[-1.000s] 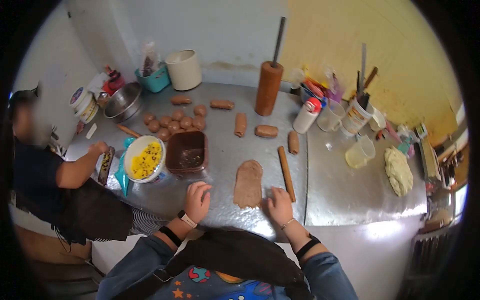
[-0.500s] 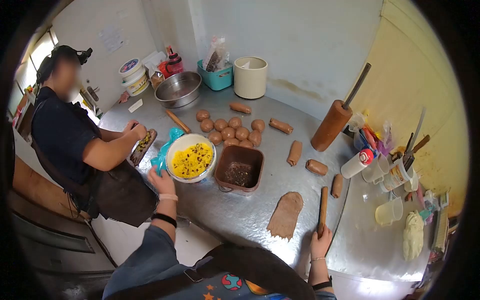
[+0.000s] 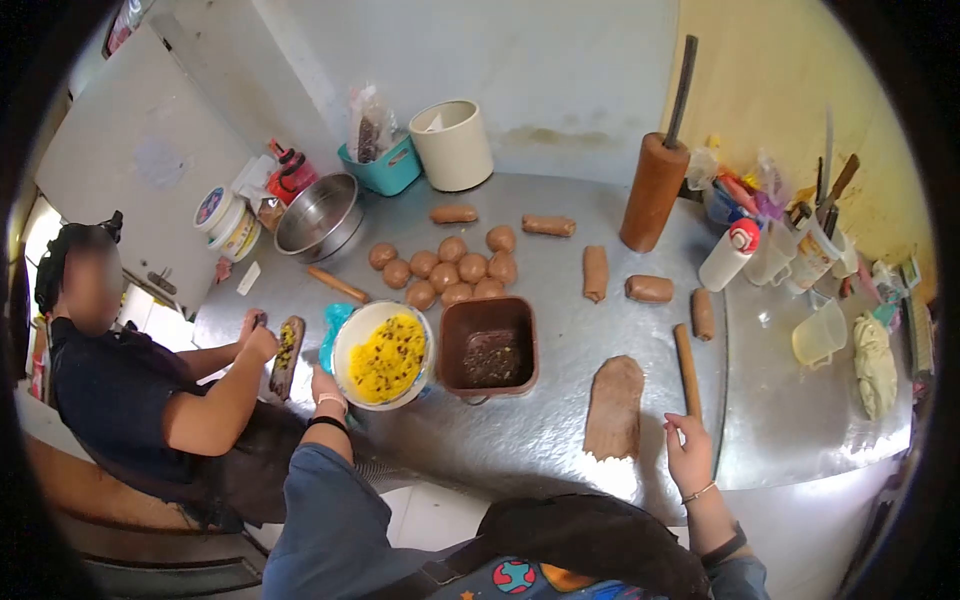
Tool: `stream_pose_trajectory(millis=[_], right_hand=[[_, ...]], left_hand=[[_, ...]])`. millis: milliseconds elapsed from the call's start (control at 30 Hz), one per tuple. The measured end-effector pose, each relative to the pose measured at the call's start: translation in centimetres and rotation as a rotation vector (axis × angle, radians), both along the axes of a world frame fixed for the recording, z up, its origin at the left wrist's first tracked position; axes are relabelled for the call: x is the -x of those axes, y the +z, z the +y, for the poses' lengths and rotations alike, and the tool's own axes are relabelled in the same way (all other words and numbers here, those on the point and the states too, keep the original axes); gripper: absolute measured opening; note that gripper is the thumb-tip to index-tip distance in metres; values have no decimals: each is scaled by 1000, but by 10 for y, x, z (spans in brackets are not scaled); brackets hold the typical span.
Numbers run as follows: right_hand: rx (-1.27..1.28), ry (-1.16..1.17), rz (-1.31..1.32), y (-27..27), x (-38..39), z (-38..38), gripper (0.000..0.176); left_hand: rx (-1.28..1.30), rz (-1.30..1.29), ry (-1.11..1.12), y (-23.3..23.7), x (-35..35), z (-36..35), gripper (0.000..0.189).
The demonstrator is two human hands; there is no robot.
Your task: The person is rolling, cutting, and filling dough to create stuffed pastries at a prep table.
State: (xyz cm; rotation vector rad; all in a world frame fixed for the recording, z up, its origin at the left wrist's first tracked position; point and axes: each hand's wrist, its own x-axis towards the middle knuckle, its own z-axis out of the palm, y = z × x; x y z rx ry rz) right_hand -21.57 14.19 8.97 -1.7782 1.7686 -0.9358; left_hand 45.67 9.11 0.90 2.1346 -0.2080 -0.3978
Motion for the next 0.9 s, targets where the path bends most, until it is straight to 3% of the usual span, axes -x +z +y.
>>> stream_pose_trajectory(millis=[33,67,133,167,200,267,367,400,433,467,567,633,700,767,833,867,900], right_hand=[[45,60,29,5,-6,-1,16],[15,97,-6,17,-13,-1,15],[-46,169,-67,38,-27,4,13],[-51,197,-90,35,-27,6,12],[-78,204,-110,35,-30,9,12],[-124,228,-151,35,-38,11,12],[-341,359,-489,34,-49,7,28],[-416,387,-627,37,-55,2,33],[-505,462,-734,50,-61,-6,54],[-530,522,-830,69,-68,-14,61],[-512,721,-1216,105,-90,-38,82],[-494,770,-1474,112,-90,-43,87],[-469,818,-1667,139,-98,-35,84],[-451,657,-1565,118,-72,-29,78],[-427,430,-1460,94,-48,-19,69],[-407,320,-1302,92,-36,-14,79],[-399,244,-1268,93,-29,-9,72]], left_hand=[[-65,-95,-74,41,27,3,41],[-339,-409,-245,40,22,2,34],[-150,-579,-270,54,9,-2,26],[19,-546,-321,62,3,0,27],[-57,-610,-295,87,8,-3,25],[87,-701,-291,133,31,-6,24],[108,-877,-281,188,81,3,22],[247,-883,-322,210,113,9,21],[387,-885,-364,232,150,16,19],[446,-830,-403,249,183,24,18],[478,-856,-581,249,257,51,21],[561,-1040,-914,233,302,65,25],[703,-981,-1295,215,350,66,23],[505,-890,-1560,189,396,77,19],[505,-766,-1682,162,425,80,15],[497,-694,-1741,151,440,81,13],[508,-671,-1781,148,452,83,15]])
